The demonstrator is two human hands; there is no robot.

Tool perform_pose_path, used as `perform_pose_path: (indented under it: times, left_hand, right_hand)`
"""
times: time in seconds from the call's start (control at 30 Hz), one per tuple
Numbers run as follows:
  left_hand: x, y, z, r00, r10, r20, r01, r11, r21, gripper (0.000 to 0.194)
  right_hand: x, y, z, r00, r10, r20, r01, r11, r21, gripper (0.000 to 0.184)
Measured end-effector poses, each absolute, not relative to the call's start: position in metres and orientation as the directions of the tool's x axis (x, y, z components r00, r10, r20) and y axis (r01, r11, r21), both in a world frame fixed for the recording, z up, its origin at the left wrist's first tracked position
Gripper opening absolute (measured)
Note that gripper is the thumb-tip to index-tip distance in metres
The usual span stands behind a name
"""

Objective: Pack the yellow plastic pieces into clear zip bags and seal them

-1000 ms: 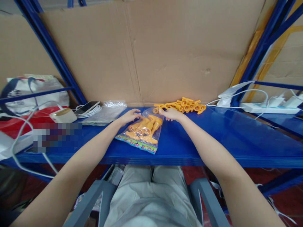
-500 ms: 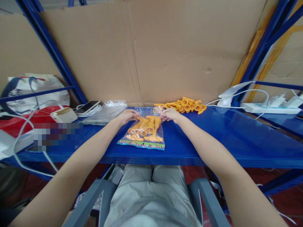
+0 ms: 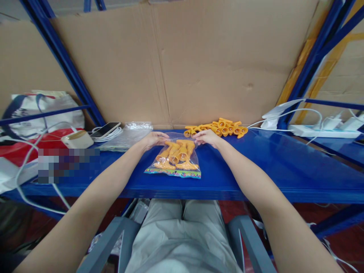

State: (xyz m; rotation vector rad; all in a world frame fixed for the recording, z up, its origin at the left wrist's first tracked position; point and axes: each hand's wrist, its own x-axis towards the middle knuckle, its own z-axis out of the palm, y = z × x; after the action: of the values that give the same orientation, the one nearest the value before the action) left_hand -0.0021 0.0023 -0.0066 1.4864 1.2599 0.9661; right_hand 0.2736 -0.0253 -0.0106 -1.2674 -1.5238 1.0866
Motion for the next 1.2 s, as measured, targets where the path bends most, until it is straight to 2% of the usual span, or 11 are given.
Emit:
perform_pose_path:
  times: [0.2, 0.47, 0.63, 0.8, 0.97, 1.1, 1.2]
  left_hand:
    - [-0.001, 0.007, -0.01, 0.163, 0.986, 0.038, 0.325, -0.09, 0.941, 0.008]
    - [0.005, 0.016, -0.016, 0.154, 0.967, 0.202, 0.505, -0.253, 0.825, 0.025]
    - [0.005, 0.012, -0.012, 0.237, 0.919, 0.314, 0.652, -0.39, 0.65, 0.031]
    - [0.006, 0.008, -0.009, 0.347, 0.833, 0.432, 0.745, -0.524, 0.412, 0.029]
    - [0.007, 0.009, -0.011, 0.464, 0.667, 0.583, 0.716, -0.67, 0.196, 0.026]
    - [0.008, 0.008, -0.013, 0.506, 0.564, 0.653, 0.686, -0.721, 0.092, 0.026]
    - [0.009, 0.006, -0.015, 0.514, 0.513, 0.687, 0.676, -0.736, 0.045, 0.027]
  right_hand:
    - [0.273, -0.023, -0.012, -0.104, 0.987, 0.125, 0.298, 0.151, -0.943, 0.011]
    - [0.265, -0.023, -0.012, -0.093, 0.98, 0.175, 0.405, 0.197, -0.893, 0.024]
    - [0.264, -0.023, -0.011, -0.147, 0.965, 0.218, 0.532, 0.263, -0.805, 0.029]
    - [0.264, -0.021, -0.011, -0.202, 0.954, 0.221, 0.559, 0.298, -0.774, 0.022]
    - [0.266, -0.022, -0.01, -0.287, 0.939, 0.19, 0.591, 0.33, -0.736, 0.031]
    - [0.266, -0.025, -0.007, -0.339, 0.93, 0.143, 0.715, 0.354, -0.603, 0.051]
    - [0.264, -0.025, -0.007, -0.292, 0.924, 0.247, 0.762, 0.381, -0.524, 0.05]
